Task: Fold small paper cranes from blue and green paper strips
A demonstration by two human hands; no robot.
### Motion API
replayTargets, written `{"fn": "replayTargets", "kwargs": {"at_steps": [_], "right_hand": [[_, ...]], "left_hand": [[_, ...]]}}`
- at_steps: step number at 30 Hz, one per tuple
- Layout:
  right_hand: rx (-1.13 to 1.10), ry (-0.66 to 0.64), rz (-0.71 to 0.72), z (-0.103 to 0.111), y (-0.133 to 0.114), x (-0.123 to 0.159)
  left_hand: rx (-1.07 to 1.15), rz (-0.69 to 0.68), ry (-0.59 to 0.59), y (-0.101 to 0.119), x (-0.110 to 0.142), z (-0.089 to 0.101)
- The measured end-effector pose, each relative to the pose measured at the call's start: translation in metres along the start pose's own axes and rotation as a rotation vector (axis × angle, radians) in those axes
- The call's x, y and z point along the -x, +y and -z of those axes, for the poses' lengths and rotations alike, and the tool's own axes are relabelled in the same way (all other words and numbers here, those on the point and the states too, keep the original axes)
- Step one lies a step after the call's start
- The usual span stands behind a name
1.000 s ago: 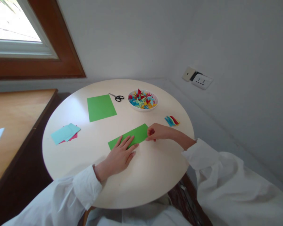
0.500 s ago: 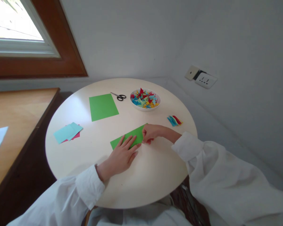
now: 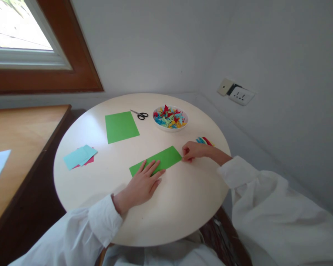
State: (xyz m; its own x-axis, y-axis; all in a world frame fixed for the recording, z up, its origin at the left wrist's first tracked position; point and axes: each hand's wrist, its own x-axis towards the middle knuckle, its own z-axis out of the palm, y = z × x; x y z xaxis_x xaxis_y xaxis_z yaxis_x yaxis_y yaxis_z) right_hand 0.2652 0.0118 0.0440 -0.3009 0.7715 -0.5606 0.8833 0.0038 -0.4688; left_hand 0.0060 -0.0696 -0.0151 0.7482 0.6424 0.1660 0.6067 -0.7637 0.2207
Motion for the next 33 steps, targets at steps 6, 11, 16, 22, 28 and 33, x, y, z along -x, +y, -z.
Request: {"fn": "replayTargets", "kwargs": {"at_steps": [6, 11, 16, 22, 28, 33], "right_hand": [[0.128, 0.502, 0.500, -0.050, -0.007, 0.017], [0.319, 0.356, 0.542, -0.083, -0.013, 0.020], [0.343, 0.400, 0.526, -0.087, -0.006, 0.016], [0.333, 0.411, 0.531, -0.090, -0.002, 0.011], [0.321, 0.471, 0.523, -0.089, -0.008, 0.013], [0.345, 0.551, 0.470, -0.084, -0.028, 0.006]], "left_hand": [[0.026, -0.014, 0.028, 0.000, -0.001, 0.003], [-0.088, -0.019, 0.059, -0.002, 0.006, 0.005], [-0.165, -0.034, 0.057, -0.007, 0.030, 0.014], [-0.184, 0.001, 0.070, -0.018, 0.067, 0.019], [-0.151, 0.047, 0.109, -0.022, 0.083, 0.020], [0.049, 0.154, 0.182, -0.019, 0.067, 0.024]]}}
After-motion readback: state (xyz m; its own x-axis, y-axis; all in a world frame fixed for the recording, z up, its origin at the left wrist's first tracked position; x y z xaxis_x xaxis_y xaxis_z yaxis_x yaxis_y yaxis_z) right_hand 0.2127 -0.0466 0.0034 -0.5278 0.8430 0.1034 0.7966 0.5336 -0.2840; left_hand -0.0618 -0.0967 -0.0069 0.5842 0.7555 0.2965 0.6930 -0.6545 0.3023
